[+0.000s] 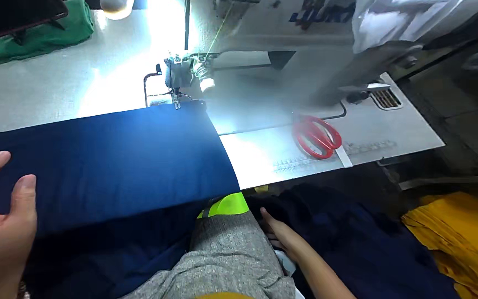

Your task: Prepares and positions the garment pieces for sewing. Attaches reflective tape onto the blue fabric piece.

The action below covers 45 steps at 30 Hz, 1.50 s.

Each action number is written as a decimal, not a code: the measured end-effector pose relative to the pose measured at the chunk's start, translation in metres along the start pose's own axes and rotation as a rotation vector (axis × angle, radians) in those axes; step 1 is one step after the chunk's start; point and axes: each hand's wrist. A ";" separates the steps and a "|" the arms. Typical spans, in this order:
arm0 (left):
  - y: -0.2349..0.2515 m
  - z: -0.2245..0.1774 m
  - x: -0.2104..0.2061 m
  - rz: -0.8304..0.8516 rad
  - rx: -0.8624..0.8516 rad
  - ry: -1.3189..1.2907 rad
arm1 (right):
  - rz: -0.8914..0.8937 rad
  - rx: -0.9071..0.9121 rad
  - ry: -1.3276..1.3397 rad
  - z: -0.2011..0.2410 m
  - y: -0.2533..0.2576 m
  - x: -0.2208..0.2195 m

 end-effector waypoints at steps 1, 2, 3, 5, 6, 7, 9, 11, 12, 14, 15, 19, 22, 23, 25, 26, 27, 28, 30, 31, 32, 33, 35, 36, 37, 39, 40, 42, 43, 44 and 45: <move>-0.005 -0.009 -0.001 -0.009 -0.036 -0.066 | 0.017 -0.013 0.227 0.002 0.011 -0.010; -0.010 -0.022 -0.002 -0.004 -0.074 -0.141 | 0.029 -0.012 0.407 0.006 0.022 -0.018; -0.014 -0.040 -0.004 0.008 -0.122 -0.225 | 0.016 -0.006 0.523 0.013 0.031 -0.026; -0.024 -0.082 -0.009 0.127 -0.201 -0.394 | -0.075 0.056 0.641 0.028 0.042 -0.037; -0.030 -0.099 -0.012 0.232 -0.240 -0.491 | -0.124 0.127 0.727 0.034 0.043 -0.040; -0.035 -0.114 -0.018 0.342 -0.288 -0.580 | -0.142 0.202 0.876 0.039 0.040 -0.040; -0.045 -0.133 -0.032 0.565 -0.354 -0.724 | -0.051 0.296 1.205 0.051 0.016 -0.032; -0.056 -0.142 -0.050 0.692 -0.367 -0.794 | -0.010 0.299 1.246 0.063 -0.016 -0.025; -0.063 -0.146 -0.058 0.727 -0.368 -0.777 | -0.019 0.298 1.139 0.066 -0.027 -0.025; -0.069 -0.155 -0.064 0.804 -0.371 -0.702 | -0.108 0.344 0.722 0.070 -0.032 -0.028; -0.067 -0.163 -0.059 0.854 -0.352 -0.668 | -0.184 0.386 0.470 0.072 -0.025 -0.031; -0.060 -0.167 -0.044 0.825 -0.322 -0.650 | -0.327 0.360 -0.548 0.115 -0.017 -0.050; -0.063 -0.145 -0.044 0.794 -0.324 -0.660 | -0.296 0.365 -0.989 0.140 -0.026 -0.068; -0.063 -0.142 -0.042 0.802 -0.311 -0.666 | -0.284 0.388 -0.952 0.143 -0.024 -0.067; -0.067 -0.140 -0.042 0.814 -0.293 -0.683 | -0.249 0.455 -0.819 0.143 -0.017 -0.057; -0.070 -0.139 -0.043 0.822 -0.288 -0.698 | -0.238 0.487 -0.778 0.138 -0.012 -0.051; -0.073 -0.139 -0.046 0.835 -0.281 -0.711 | -0.234 0.511 -0.730 0.132 -0.008 -0.047; -0.074 -0.140 -0.051 0.849 -0.272 -0.726 | -0.242 0.518 -0.640 0.125 0.000 -0.042; -0.075 -0.143 -0.060 0.904 -0.239 -0.739 | -0.251 0.437 -0.371 0.113 0.012 -0.037; -0.075 -0.146 -0.063 0.937 -0.218 -0.742 | -0.272 0.424 -0.249 0.105 0.010 -0.037; -0.074 -0.148 -0.066 0.955 -0.200 -0.743 | -0.300 0.482 -0.146 0.096 0.005 -0.039; -0.073 -0.150 -0.067 0.963 -0.184 -0.732 | -0.330 0.630 -0.063 0.081 -0.004 -0.040; -0.070 -0.153 -0.067 0.970 -0.155 -0.695 | -0.360 1.037 0.107 0.052 -0.026 -0.044; -0.070 -0.154 -0.067 0.985 -0.144 -0.674 | -0.309 1.182 0.229 0.046 -0.044 -0.044; -0.071 -0.156 -0.068 1.038 -0.133 -0.674 | -0.191 1.255 0.369 0.045 -0.067 -0.044; -0.078 -0.164 -0.067 1.228 -0.099 -0.813 | 0.102 1.303 0.525 0.052 -0.120 -0.046; -0.082 -0.171 -0.065 1.314 -0.033 -1.014 | 0.238 1.343 0.511 0.060 -0.141 -0.046; -0.083 -0.190 -0.061 1.346 0.245 -1.576 | 0.443 1.400 0.353 0.078 -0.169 -0.048; -0.077 -0.197 -0.055 1.267 0.384 -1.803 | 0.497 1.411 0.250 0.083 -0.176 -0.050; -0.065 -0.200 -0.048 1.127 0.484 -1.969 | 0.534 1.409 0.162 0.084 -0.177 -0.051; -0.052 -0.200 -0.039 0.933 0.549 -2.027 | 0.545 1.393 0.104 0.083 -0.174 -0.053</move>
Point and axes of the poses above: each hand's wrist, its own y-axis towards the middle knuckle, its own x-axis out of the back of the hand, z = x × y, and after that the axes turned 1 degree about -x, right-handed
